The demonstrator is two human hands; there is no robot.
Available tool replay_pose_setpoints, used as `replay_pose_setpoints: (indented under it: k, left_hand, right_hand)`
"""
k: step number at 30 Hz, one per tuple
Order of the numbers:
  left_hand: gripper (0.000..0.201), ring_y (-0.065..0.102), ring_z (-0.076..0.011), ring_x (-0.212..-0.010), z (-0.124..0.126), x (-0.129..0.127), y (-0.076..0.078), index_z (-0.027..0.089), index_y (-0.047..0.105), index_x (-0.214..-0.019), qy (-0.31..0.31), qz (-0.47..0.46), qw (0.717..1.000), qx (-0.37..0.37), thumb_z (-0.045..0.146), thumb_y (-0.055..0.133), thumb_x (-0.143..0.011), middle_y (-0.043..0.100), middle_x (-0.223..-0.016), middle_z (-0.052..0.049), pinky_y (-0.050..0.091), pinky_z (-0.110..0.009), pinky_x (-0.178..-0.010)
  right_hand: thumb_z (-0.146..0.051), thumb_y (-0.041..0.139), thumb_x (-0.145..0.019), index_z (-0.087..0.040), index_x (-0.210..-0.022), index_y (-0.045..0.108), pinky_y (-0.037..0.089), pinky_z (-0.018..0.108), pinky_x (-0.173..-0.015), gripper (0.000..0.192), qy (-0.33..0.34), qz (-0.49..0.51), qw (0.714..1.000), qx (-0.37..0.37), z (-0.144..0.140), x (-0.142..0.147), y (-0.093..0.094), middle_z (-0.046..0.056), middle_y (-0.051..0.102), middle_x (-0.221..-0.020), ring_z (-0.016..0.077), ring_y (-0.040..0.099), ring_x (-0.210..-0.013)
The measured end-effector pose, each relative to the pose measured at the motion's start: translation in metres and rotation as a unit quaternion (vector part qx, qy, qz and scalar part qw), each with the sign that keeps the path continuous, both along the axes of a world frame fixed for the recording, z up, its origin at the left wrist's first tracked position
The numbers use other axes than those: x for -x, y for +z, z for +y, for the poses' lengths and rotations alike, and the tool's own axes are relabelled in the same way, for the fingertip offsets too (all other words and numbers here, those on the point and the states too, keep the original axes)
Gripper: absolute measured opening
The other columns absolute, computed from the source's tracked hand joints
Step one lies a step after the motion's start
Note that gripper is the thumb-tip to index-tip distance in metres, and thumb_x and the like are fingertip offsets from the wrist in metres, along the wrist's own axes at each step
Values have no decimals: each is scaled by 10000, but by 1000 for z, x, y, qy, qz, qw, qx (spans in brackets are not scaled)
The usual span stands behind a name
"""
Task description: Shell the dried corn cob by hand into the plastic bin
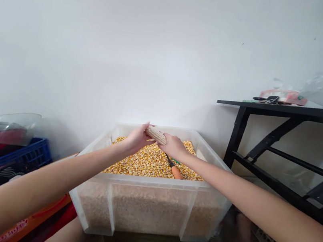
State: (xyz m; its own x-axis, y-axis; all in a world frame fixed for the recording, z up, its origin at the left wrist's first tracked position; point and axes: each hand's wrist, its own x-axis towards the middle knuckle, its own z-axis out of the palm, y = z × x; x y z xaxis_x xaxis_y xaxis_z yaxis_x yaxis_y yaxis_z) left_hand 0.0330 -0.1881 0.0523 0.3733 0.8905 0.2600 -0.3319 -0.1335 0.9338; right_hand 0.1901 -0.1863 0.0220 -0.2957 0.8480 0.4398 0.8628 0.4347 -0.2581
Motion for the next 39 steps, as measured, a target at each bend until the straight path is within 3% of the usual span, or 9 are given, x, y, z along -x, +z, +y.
replay_pose_setpoints:
  k: [8,12,17,20,22,26,30,34,39]
  left_hand:
    - [121,586,-178,-752,17,-38,-5,192,401,-869,-15,-56,998,16,189,426,-751,565,-738,-45,443,-372,-756]
    - [128,583,-167,-779,15,-33,-8,213,413,-887,-34,-38,999,2,191,441,-764,572,-737,-21,430,-363,-778]
    - [297,571,-218,-842,22,-18,-4,169,476,-973,-87,-6,996,15,377,399,-776,605,-836,-98,423,-388,-776]
    - [418,562,-231,-864,27,-14,-5,151,501,-933,-77,6,997,18,504,358,-758,609,-861,-120,422,-387,-778]
    - [394,560,-223,-862,27,-14,-7,161,501,-897,-61,9,998,6,508,390,-747,614,-859,-111,419,-379,-786]
    - [289,560,-201,-839,25,-12,-11,174,480,-881,-20,13,1000,-17,422,480,-733,615,-852,-92,409,-341,-781]
    - [235,556,-188,-803,25,-9,-13,169,444,-867,2,-5,1000,-2,364,470,-737,605,-847,-96,400,-337,-774]
    - [195,559,-187,-811,19,-10,-12,183,383,-888,-13,-40,999,-3,262,461,-727,593,-854,-91,393,-348,-790]
    - [292,552,-185,-877,1,-9,-9,226,335,-955,-62,-68,996,-22,157,465,-703,577,-912,-70,386,-342,-790]
  right_hand:
    - [-365,447,-811,-123,-989,513,444,320,-678,308,26,79,994,73,15,-16,-16,46,547,-891,128,529,-763]
    - [-396,419,-821,-109,-938,517,440,235,-523,325,56,100,984,139,22,-15,-24,8,542,-724,72,503,-563]
    - [-444,385,-825,-109,-918,510,397,193,-433,370,101,109,975,166,29,-16,-27,-20,502,-624,44,443,-457]
    - [-467,392,-813,-111,-961,500,391,195,-424,400,114,106,976,151,29,-17,-25,-20,500,-623,44,430,-442]
    - [-478,391,-809,-122,-1042,469,408,211,-450,432,125,105,979,124,26,-17,-23,-1,526,-687,54,454,-473]
    - [-425,434,-802,-148,-1204,332,448,302,-634,499,137,98,985,39,16,-14,-18,64,539,-940,125,535,-723]
    - [-335,428,-817,-144,-1212,323,401,382,-785,451,131,73,988,-37,9,-11,-18,97,476,-1087,186,482,-949]
    - [-343,409,-828,-137,-1179,364,410,383,-754,410,99,47,991,-73,7,-11,-21,86,497,-1021,174,504,-877]
    - [-372,398,-831,-140,-1190,356,425,367,-719,429,84,22,993,-82,3,-14,-23,75,514,-970,156,520,-809]
